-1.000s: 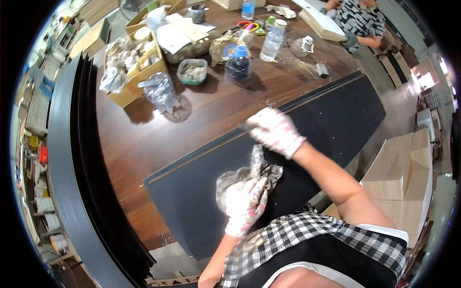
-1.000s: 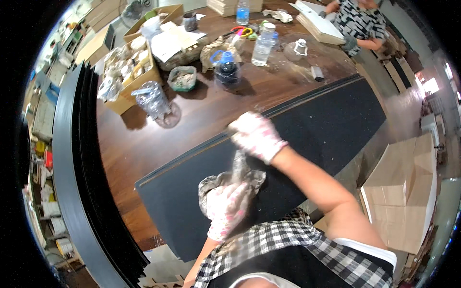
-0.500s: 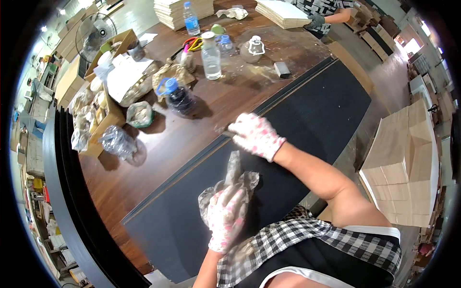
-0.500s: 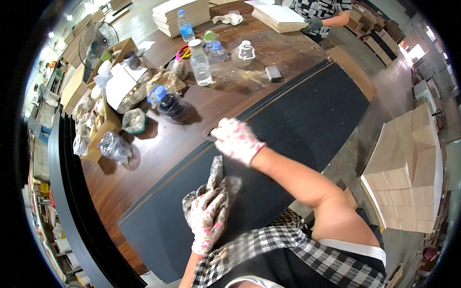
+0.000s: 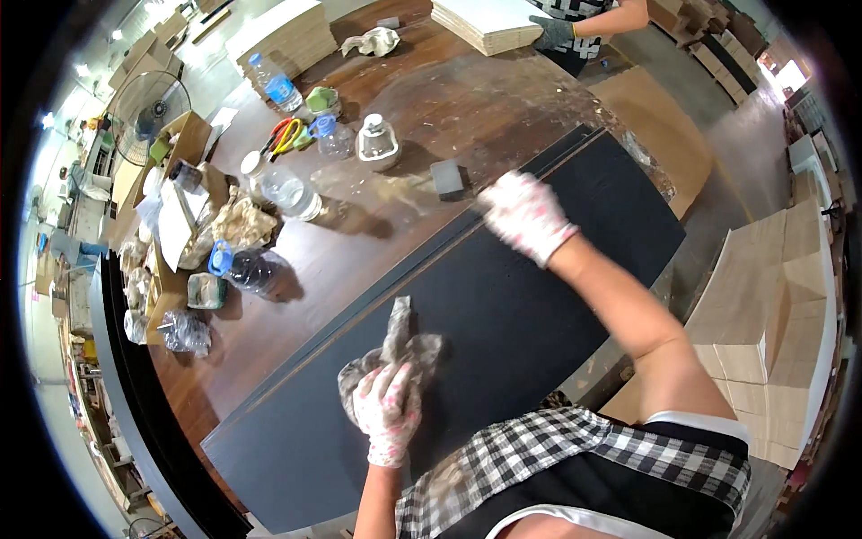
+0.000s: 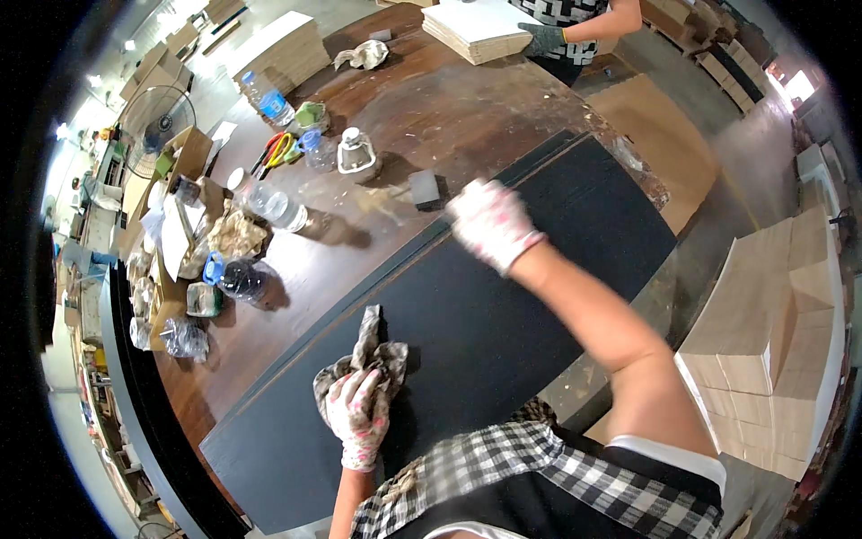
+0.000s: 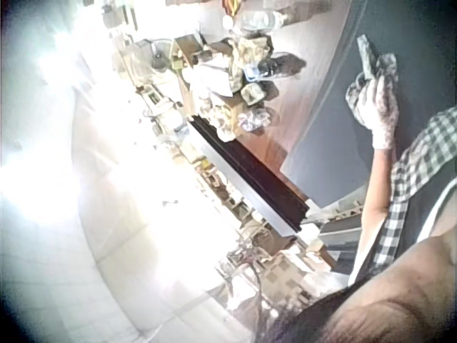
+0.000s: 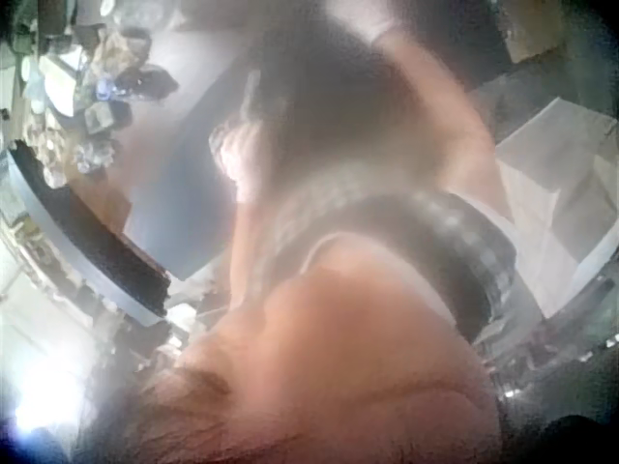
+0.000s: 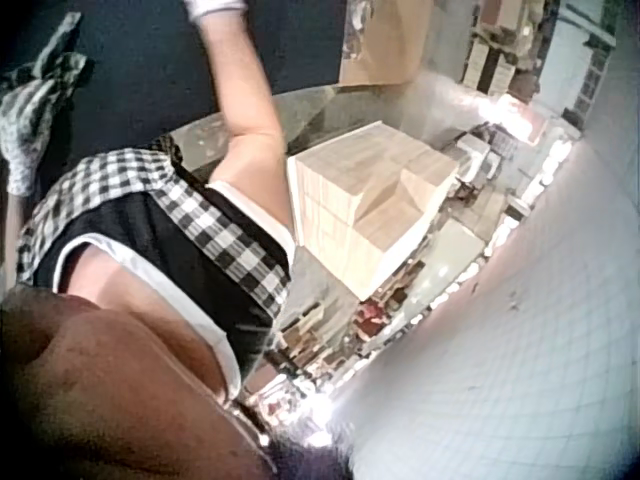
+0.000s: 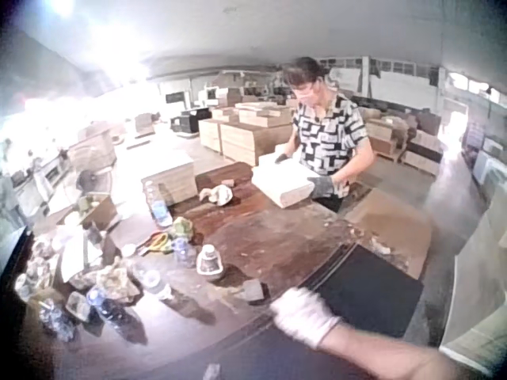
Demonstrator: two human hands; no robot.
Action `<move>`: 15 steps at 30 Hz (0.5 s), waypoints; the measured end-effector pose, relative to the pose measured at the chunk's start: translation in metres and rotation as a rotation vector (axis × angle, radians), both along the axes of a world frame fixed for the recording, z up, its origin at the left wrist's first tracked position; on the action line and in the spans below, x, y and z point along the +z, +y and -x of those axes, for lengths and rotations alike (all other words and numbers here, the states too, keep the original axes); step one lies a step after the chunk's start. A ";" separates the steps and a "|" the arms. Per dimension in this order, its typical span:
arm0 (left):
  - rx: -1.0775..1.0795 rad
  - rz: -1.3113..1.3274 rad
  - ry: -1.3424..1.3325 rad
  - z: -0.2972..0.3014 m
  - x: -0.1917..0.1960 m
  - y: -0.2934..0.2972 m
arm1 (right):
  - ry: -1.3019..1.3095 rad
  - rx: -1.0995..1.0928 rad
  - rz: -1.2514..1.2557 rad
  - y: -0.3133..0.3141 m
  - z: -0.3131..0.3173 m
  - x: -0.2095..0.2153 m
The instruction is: The person wipes the surface and edges of black furniture boards with a cloth, handling and turning each board individually before moving them to a stack.
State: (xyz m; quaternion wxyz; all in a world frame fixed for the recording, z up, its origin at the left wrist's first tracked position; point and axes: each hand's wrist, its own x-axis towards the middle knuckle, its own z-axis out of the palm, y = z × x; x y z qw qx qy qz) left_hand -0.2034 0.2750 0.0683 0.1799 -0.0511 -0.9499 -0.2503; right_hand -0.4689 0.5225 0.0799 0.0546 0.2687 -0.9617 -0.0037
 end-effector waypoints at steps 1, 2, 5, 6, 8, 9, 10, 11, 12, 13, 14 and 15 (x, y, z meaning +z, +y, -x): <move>0.005 0.031 -0.042 0.002 0.002 0.002 | 0.029 -0.095 -0.073 0.040 0.025 0.005; 0.013 0.032 -0.050 0.001 0.000 0.001 | 0.104 -0.128 -0.007 0.071 0.043 0.010; 0.005 0.076 -0.114 -0.002 -0.004 0.000 | 0.075 -0.011 0.086 0.069 0.047 0.010; 0.018 0.079 -0.118 -0.004 -0.002 0.000 | 0.042 0.123 0.143 0.050 0.033 0.006; 0.053 0.102 -0.123 -0.009 -0.001 0.001 | -0.030 0.193 0.277 0.027 0.006 -0.002; 0.057 0.093 -0.096 -0.010 -0.001 0.001 | -0.074 0.190 0.275 0.036 0.008 0.007; 0.053 0.111 -0.099 -0.010 0.000 0.003 | -0.002 0.118 0.221 0.057 0.023 0.005; 0.051 0.130 -0.104 -0.009 0.001 0.005 | 0.067 0.049 0.168 0.086 0.045 0.005; 0.044 0.131 -0.111 -0.007 0.006 0.006 | 0.053 -0.048 0.061 0.114 0.065 0.015; 0.040 0.138 -0.113 -0.005 0.007 0.008 | 0.092 -0.190 0.046 0.151 0.088 0.013; 0.044 0.149 -0.118 -0.006 0.009 0.008 | 0.015 -0.259 -0.028 0.177 0.109 0.028; 0.040 0.153 -0.118 -0.005 0.008 0.008 | 0.076 -0.347 -0.041 0.209 0.127 0.029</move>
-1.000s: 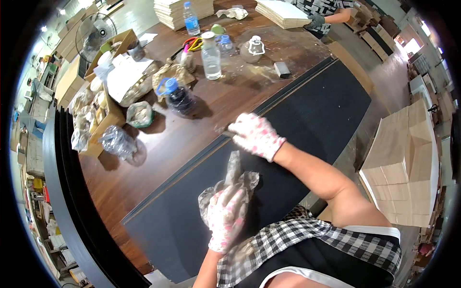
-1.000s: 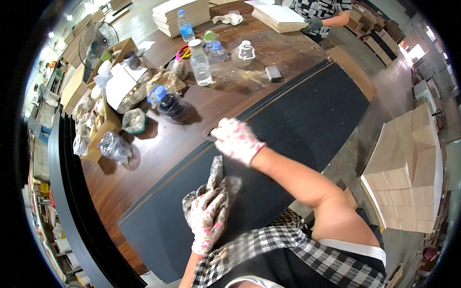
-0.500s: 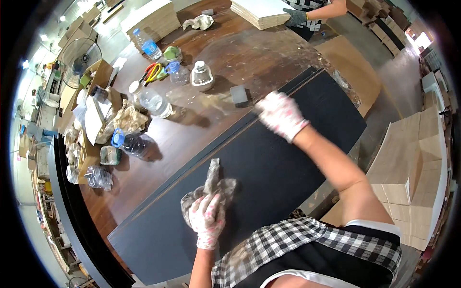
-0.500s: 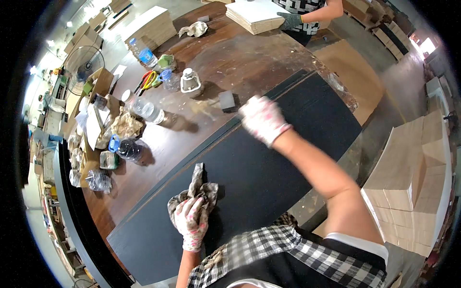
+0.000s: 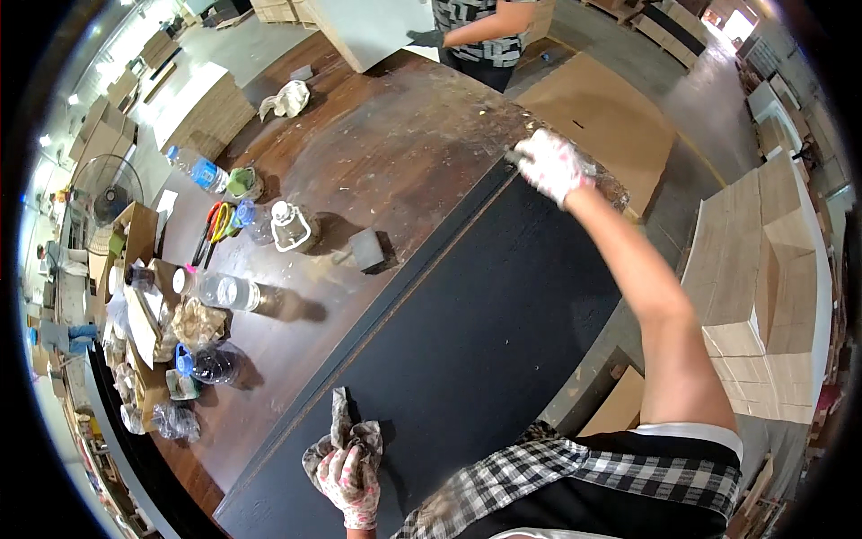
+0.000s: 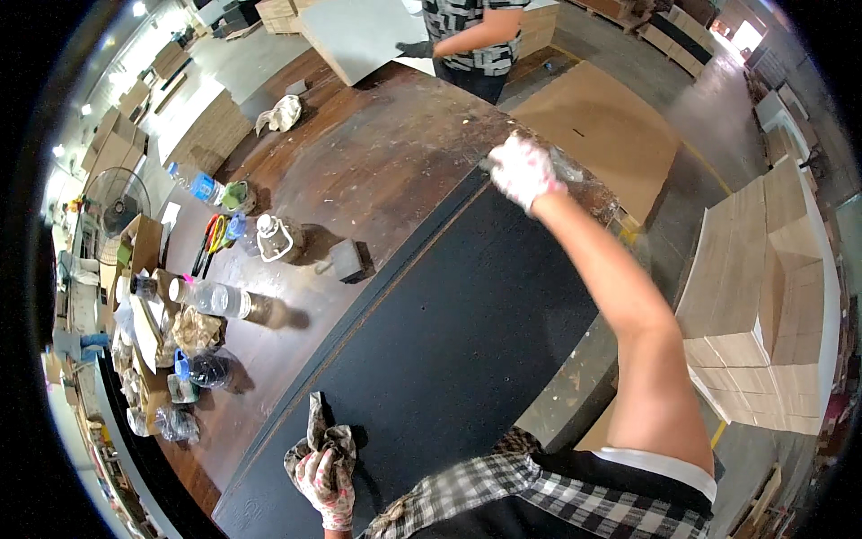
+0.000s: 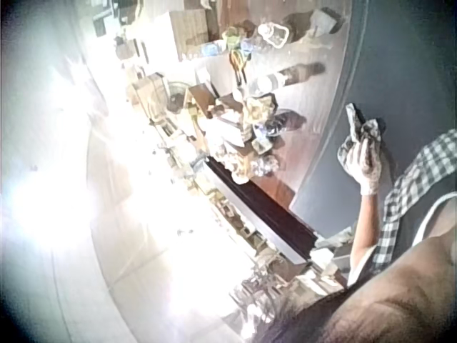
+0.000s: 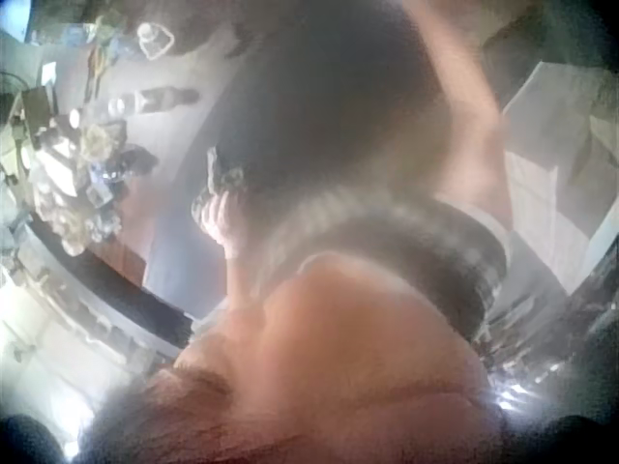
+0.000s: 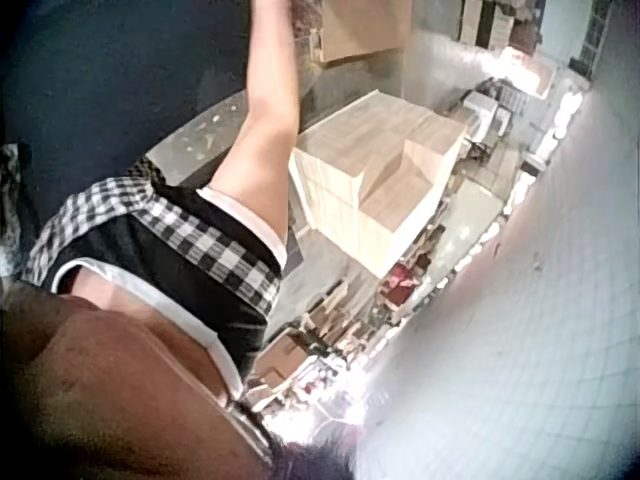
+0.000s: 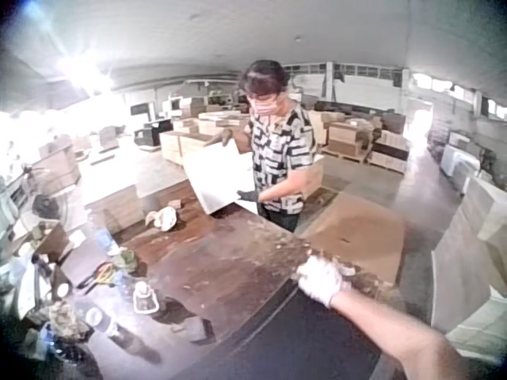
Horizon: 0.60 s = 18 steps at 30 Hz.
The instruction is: The person wipes the surface and edges of black furniture boards with a cloth, handling and turning each board individually before moving them to a stack.
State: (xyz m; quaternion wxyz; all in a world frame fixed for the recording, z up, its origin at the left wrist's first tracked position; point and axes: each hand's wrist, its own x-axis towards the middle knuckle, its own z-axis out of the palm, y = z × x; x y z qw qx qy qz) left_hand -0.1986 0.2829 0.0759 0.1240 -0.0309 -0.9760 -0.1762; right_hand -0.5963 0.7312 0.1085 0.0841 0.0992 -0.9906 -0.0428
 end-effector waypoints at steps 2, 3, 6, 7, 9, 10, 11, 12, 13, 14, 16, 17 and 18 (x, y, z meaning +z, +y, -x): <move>-0.006 -0.011 0.002 -0.001 -0.004 -0.002 | -0.063 -0.196 -0.020 0.028 0.027 0.019; 0.001 -0.012 -0.005 -0.002 -0.003 -0.002 | -0.091 -0.214 0.048 0.030 0.028 0.026; 0.000 -0.020 0.005 -0.003 -0.001 -0.002 | -0.121 -0.230 0.102 0.015 0.017 0.034; -0.009 -0.022 0.017 0.000 0.001 -0.002 | -0.010 -0.088 0.110 0.012 0.007 0.024; -0.008 -0.008 0.026 0.000 0.002 -0.001 | 0.013 -0.116 0.099 -0.014 -0.016 0.007; -0.012 -0.006 0.028 0.001 0.000 -0.002 | 0.068 -0.024 0.119 -0.028 -0.028 -0.003; -0.012 0.002 0.025 -0.001 0.000 -0.003 | 0.036 0.006 0.140 -0.058 -0.043 -0.004; -0.017 0.003 0.027 -0.002 -0.001 -0.004 | 0.058 0.126 0.168 -0.085 -0.059 -0.007; -0.022 -0.012 0.038 -0.001 -0.002 -0.005 | 0.004 0.215 0.145 -0.117 -0.078 -0.006; -0.032 -0.031 0.049 0.000 -0.003 -0.005 | -0.092 0.299 0.234 -0.146 -0.099 -0.001; -0.037 -0.036 0.058 -0.001 -0.004 -0.004 | -0.120 0.479 0.606 -0.182 -0.130 -0.012; -0.030 -0.024 0.054 -0.003 -0.004 -0.004 | -0.064 0.463 0.603 -0.177 -0.126 -0.007; -0.022 -0.012 0.050 -0.003 -0.005 -0.005 | -0.010 0.448 0.600 -0.168 -0.116 -0.001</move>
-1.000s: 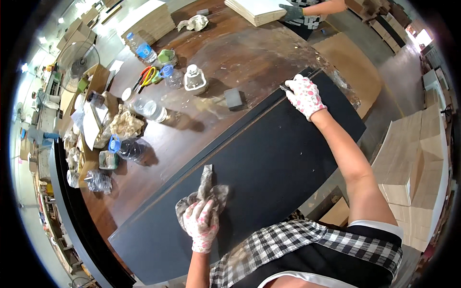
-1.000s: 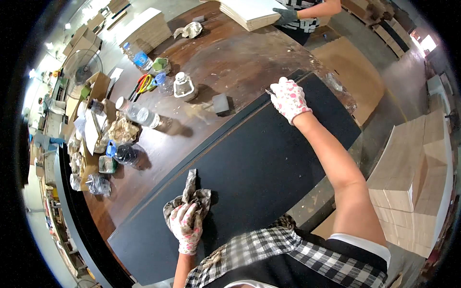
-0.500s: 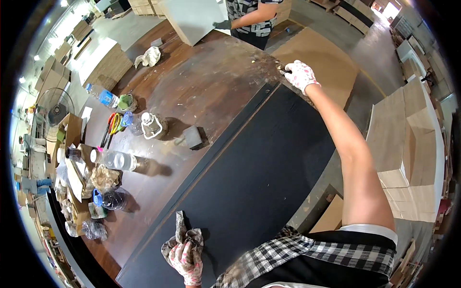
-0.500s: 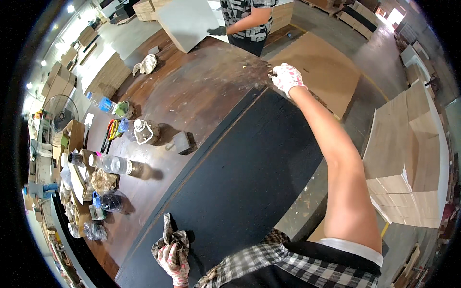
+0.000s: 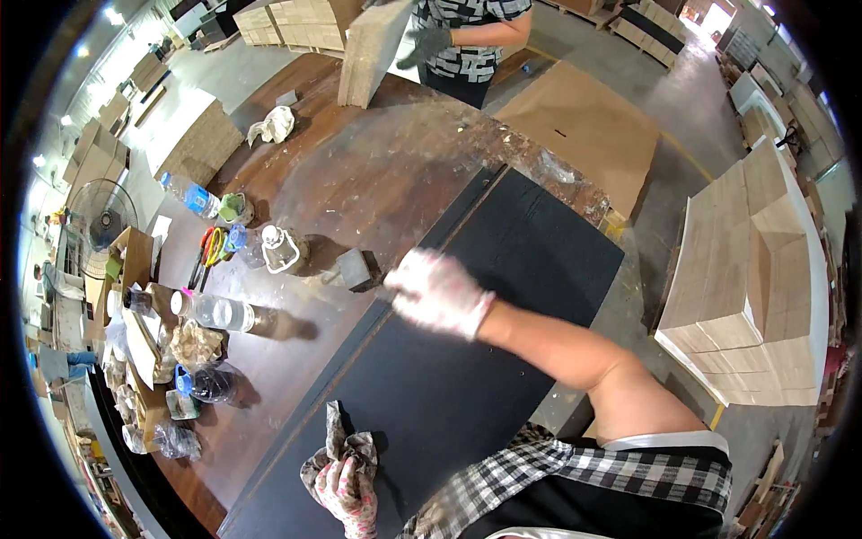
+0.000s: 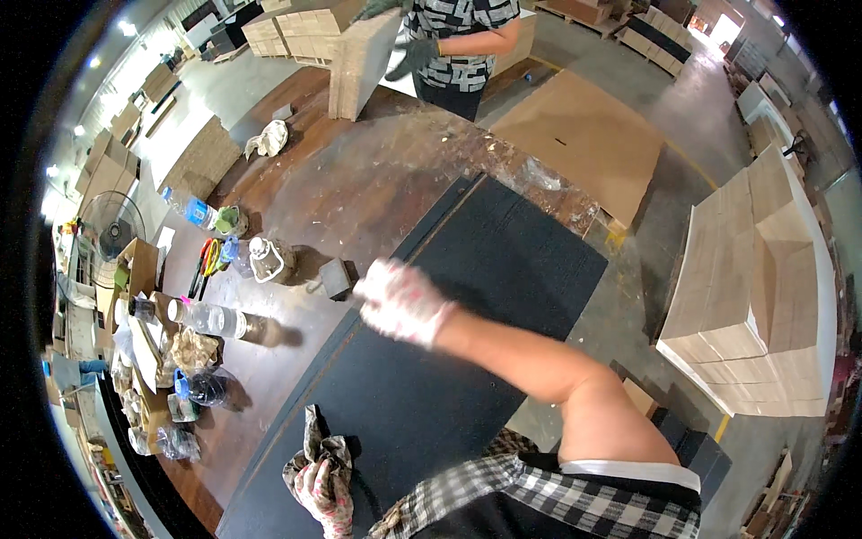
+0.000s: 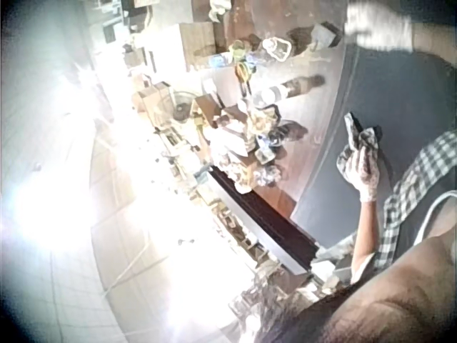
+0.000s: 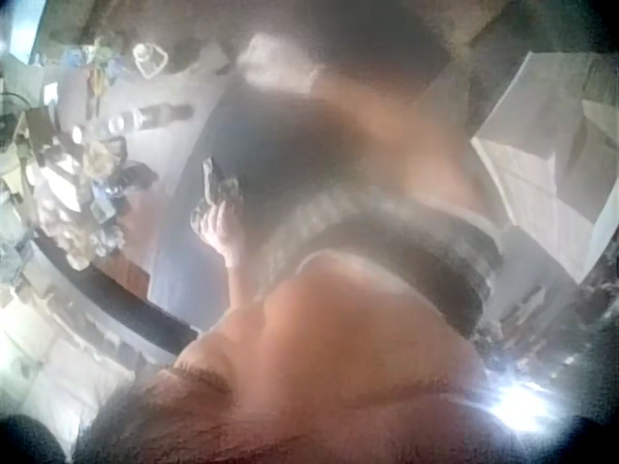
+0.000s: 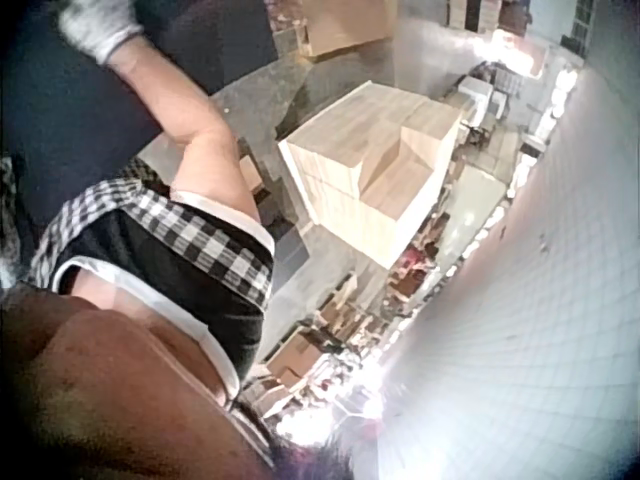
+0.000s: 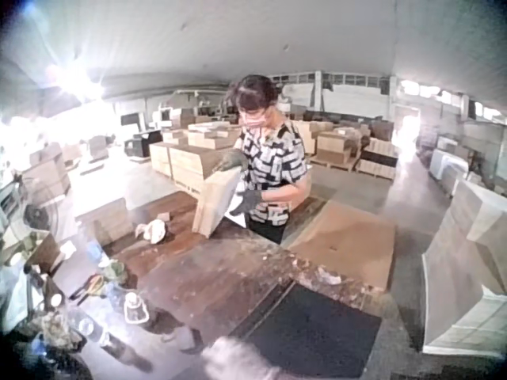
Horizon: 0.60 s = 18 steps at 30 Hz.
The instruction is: The person wipes the surface and edges of black furniture boards with a cloth, handling and turning each board individually before moving them to a stack.
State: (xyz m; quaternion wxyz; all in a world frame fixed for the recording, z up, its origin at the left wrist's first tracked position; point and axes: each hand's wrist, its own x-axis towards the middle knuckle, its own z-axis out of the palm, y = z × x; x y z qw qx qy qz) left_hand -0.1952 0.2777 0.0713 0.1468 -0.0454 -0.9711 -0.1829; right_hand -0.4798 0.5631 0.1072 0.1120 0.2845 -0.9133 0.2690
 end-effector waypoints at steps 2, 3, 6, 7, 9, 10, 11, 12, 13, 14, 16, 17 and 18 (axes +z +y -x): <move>0.014 -0.021 -0.018 -0.001 0.004 0.001 | 0.114 -0.216 -0.132 0.052 0.041 0.009; 0.018 -0.028 -0.035 -0.001 0.006 0.001 | 0.004 -0.375 -0.161 0.080 0.056 0.023; -0.005 -0.034 -0.019 0.006 0.006 0.005 | -0.025 -0.621 -0.402 0.169 0.093 0.029; -0.003 -0.024 -0.021 0.005 0.005 0.004 | -0.070 -0.624 -0.436 0.175 0.096 0.033; 0.007 -0.025 -0.016 0.005 0.008 0.006 | -0.128 -0.609 -0.481 0.175 0.100 0.035; 0.007 -0.030 -0.007 0.005 0.008 0.006 | -0.133 -0.588 -0.459 0.171 0.099 0.032; 0.006 -0.035 0.003 0.005 0.007 0.005 | -0.136 -0.567 -0.439 0.166 0.098 0.030; 0.006 -0.041 0.011 0.004 0.007 0.004 | -0.143 -0.545 -0.420 0.158 0.094 0.031; 0.002 -0.054 0.032 0.006 0.009 0.004 | -0.162 -0.538 -0.436 0.148 0.088 0.032; 0.017 -0.025 -0.008 0.004 0.008 0.002 | -0.178 -0.516 -0.434 0.136 0.080 0.033; 0.027 -0.049 -0.001 0.002 0.008 0.001 | -0.206 -0.468 -0.430 0.111 0.061 0.035; 0.023 -0.058 -0.009 0.002 0.010 -0.001 | -0.130 -0.412 -0.422 0.100 0.050 0.026; 0.003 -0.074 -0.053 0.002 0.013 -0.004 | -0.063 -0.378 -0.405 0.086 0.037 0.019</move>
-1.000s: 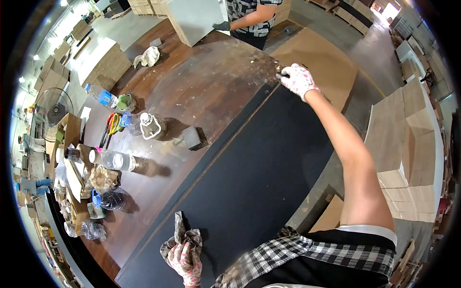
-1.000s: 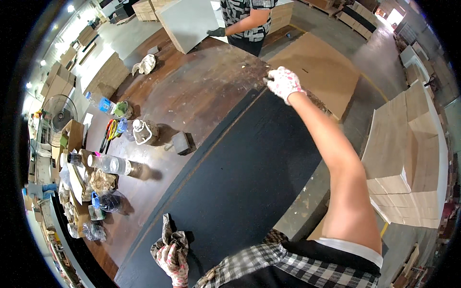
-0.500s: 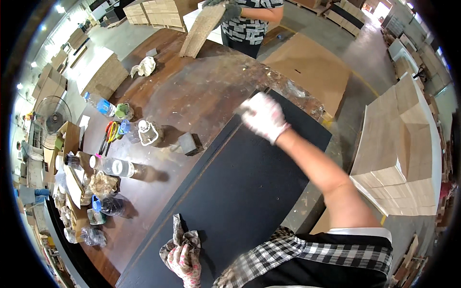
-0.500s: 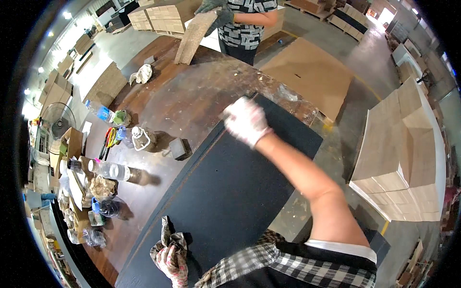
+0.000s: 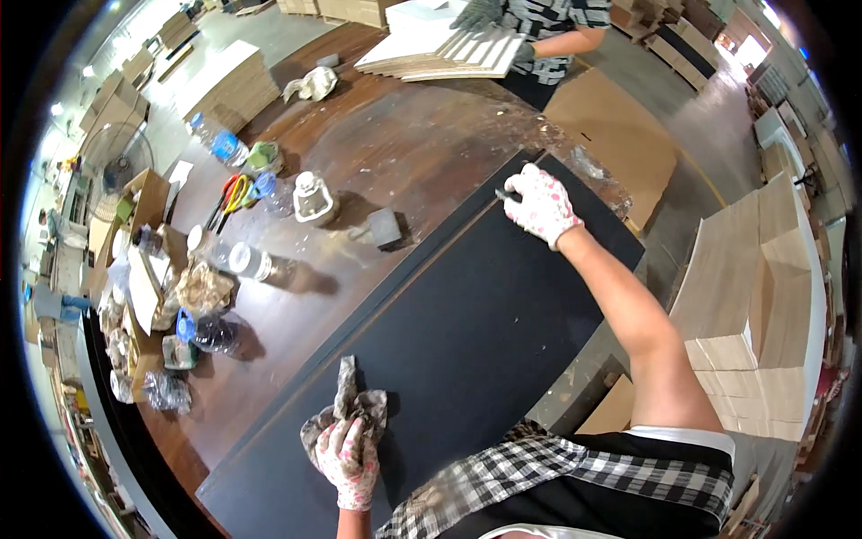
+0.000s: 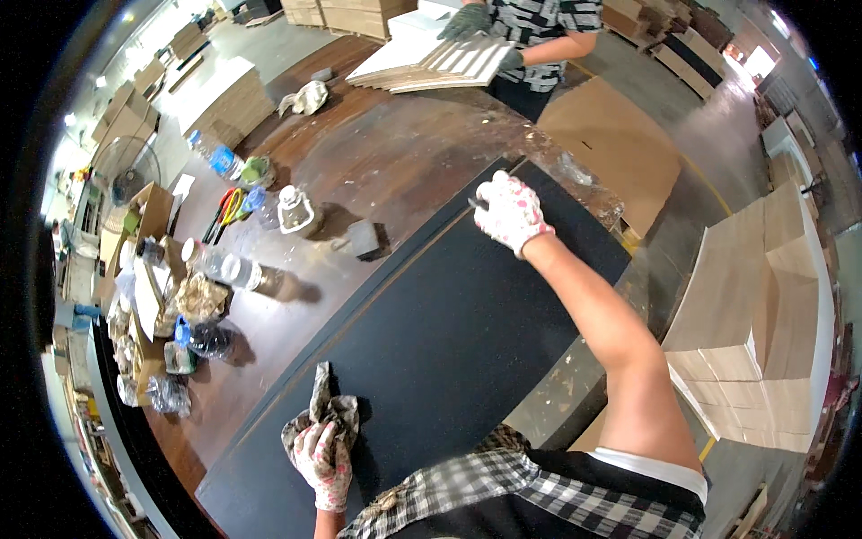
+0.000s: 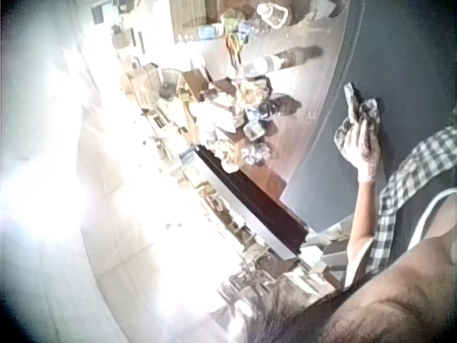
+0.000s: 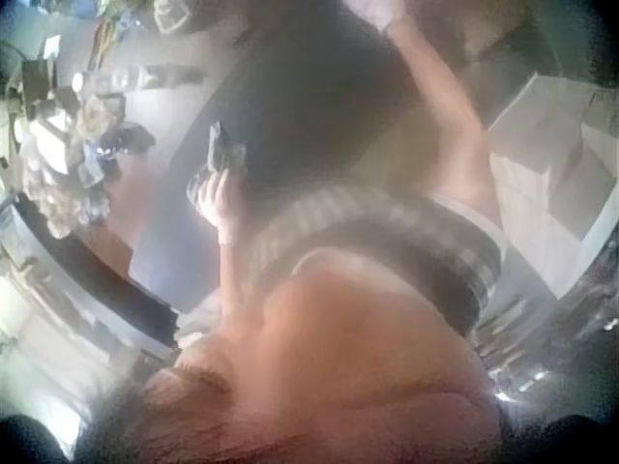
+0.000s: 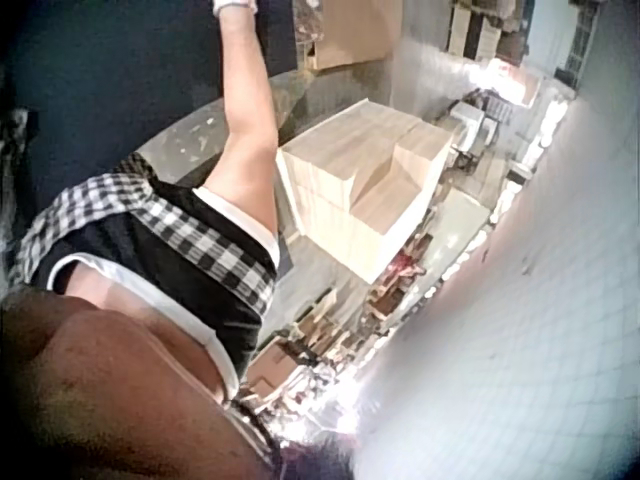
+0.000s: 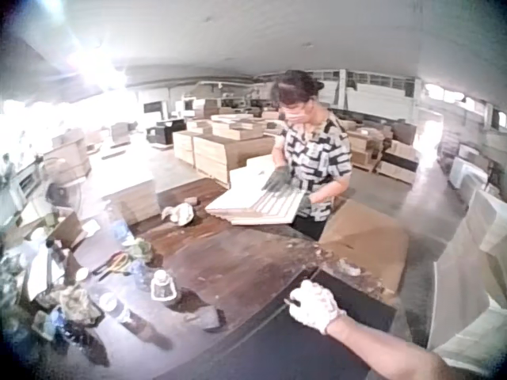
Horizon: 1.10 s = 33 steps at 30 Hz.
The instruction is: The person wipes the surface and edges of black furniture boards with a cloth, handling and turning each board individually before moving them to a stack.
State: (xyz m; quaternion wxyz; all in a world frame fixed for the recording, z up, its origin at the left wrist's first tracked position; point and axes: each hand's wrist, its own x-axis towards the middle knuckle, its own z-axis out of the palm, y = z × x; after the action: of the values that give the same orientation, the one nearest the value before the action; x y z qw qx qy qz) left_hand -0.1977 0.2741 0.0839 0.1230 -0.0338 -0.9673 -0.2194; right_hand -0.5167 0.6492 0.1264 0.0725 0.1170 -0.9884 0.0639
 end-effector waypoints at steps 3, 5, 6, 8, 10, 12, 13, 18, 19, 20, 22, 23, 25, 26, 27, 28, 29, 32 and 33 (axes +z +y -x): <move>-0.049 -0.146 0.046 -0.001 -0.002 -0.012 | -0.023 0.065 0.016 -0.058 -0.042 -0.007; -0.013 -0.099 0.043 -0.014 -0.004 -0.026 | 0.056 0.169 0.089 -0.099 -0.070 -0.018; 0.028 -0.068 0.032 -0.021 -0.005 -0.035 | 0.040 0.190 0.105 -0.124 -0.085 -0.018; 0.049 0.099 -0.028 -0.034 0.007 -0.063 | 0.001 0.244 0.143 -0.173 -0.114 -0.021; 0.088 0.152 -0.059 -0.053 0.014 -0.094 | -0.049 0.279 0.144 -0.221 -0.146 -0.023; 0.096 0.054 -0.122 -0.078 0.001 -0.131 | -0.083 0.333 0.145 -0.273 -0.176 -0.025; 0.072 0.050 -0.043 -0.092 -0.002 -0.147 | -0.099 0.354 0.164 -0.300 -0.193 -0.027; 0.038 -0.095 0.070 -0.166 -0.026 -0.220 | -0.063 0.553 0.140 -0.442 -0.276 -0.053; 0.044 -0.110 0.068 -0.183 -0.027 -0.231 | -0.083 0.599 0.145 -0.471 -0.292 -0.053; 0.050 -0.126 0.066 -0.199 -0.027 -0.239 | -0.103 0.645 0.149 -0.498 -0.307 -0.053; 0.089 -0.126 0.047 -0.228 -0.024 -0.248 | -0.136 0.762 0.183 -0.549 -0.336 -0.053; 0.092 -0.137 0.054 -0.239 -0.024 -0.253 | -0.155 0.811 0.201 -0.574 -0.350 -0.056; 0.109 -0.173 0.083 -0.247 -0.023 -0.255 | -0.208 0.907 0.208 -0.622 -0.372 -0.057; 0.105 -0.193 0.093 -0.250 -0.024 -0.256 | -0.256 0.947 0.208 -0.646 -0.383 -0.057; 0.110 -0.177 0.092 -0.250 -0.029 -0.254 | -0.301 0.987 0.254 -0.669 -0.392 -0.056; 0.109 -0.160 0.091 -0.249 -0.033 -0.254 | -0.336 1.028 0.200 -0.693 -0.403 -0.054; 0.097 -0.200 0.037 -0.245 -0.023 -0.256 | -0.270 1.058 0.180 -0.717 -0.413 -0.064; 0.119 -0.147 0.034 -0.245 -0.026 -0.259 | -0.162 1.092 0.091 -0.760 -0.436 -0.077; 0.133 -0.120 -0.019 -0.252 -0.031 -0.259 | -0.171 1.120 0.068 -0.764 -0.439 -0.077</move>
State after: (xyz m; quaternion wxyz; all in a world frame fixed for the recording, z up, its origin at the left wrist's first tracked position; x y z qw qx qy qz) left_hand 0.0543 0.0151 0.0531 0.1299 0.0402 -0.9536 -0.2687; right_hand -0.0774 -0.1145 0.0495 -0.0489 0.6156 -0.7751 0.1338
